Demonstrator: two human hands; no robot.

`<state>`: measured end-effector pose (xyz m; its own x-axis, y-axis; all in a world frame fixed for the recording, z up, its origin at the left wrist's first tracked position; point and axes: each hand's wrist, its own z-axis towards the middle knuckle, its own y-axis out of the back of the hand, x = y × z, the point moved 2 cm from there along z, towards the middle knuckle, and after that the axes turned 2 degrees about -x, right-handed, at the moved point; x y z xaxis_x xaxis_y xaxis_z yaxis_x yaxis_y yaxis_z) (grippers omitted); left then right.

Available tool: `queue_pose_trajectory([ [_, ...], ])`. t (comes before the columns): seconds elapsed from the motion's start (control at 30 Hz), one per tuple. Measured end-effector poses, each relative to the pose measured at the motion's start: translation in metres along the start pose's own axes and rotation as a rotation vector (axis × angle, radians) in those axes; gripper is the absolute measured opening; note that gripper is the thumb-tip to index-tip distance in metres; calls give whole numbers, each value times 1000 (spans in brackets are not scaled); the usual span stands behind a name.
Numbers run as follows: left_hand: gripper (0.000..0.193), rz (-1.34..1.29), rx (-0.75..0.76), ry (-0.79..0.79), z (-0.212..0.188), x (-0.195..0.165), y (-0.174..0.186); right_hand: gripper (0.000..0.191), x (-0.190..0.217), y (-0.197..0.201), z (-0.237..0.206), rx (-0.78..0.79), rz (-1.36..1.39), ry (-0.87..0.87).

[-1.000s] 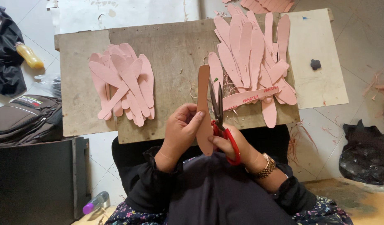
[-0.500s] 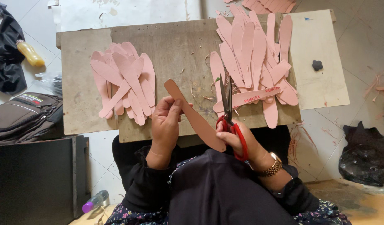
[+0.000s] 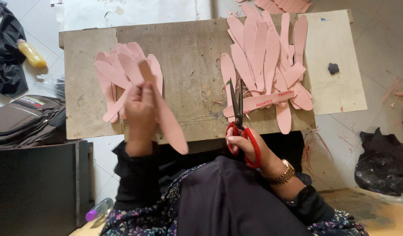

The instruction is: The person sits at a workbench holding pink insole blanks and uses red-handled scissors to trim the edges of each blank, cutting off small slivers of material. They place finished blanks onto a pile on the board and continue with the next one.

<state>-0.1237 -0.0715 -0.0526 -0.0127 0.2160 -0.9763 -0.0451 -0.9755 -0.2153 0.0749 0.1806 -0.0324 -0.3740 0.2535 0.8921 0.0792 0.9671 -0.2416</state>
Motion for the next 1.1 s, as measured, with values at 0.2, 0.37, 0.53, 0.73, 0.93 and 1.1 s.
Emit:
queue_pose_trajectory([
  [0.2, 14, 75, -61, 8, 69, -34, 45, 14, -11, -1, 6, -31, 19, -46],
  [0.37, 12, -396, -310, 241, 56, -21, 51, 15, -19, 3, 8, -47, 8, -36],
  [0.53, 28, -886, -468, 372, 48, 11, 39, 18, -26, 6, 9, -45, -26, -49],
  [0.73, 37, -998, -417, 506, 13, 33, 9, 17, -27, 10, 7, -111, -29, -45],
  [0.93, 19, -304, 93, 303, -46, 57, -86, 18, -24, 15, 7, -278, 74, 62],
  [1.1, 38, 623, 436, -508, -68, 65, -149, 18, -14, 22, 4, -363, 182, 133],
])
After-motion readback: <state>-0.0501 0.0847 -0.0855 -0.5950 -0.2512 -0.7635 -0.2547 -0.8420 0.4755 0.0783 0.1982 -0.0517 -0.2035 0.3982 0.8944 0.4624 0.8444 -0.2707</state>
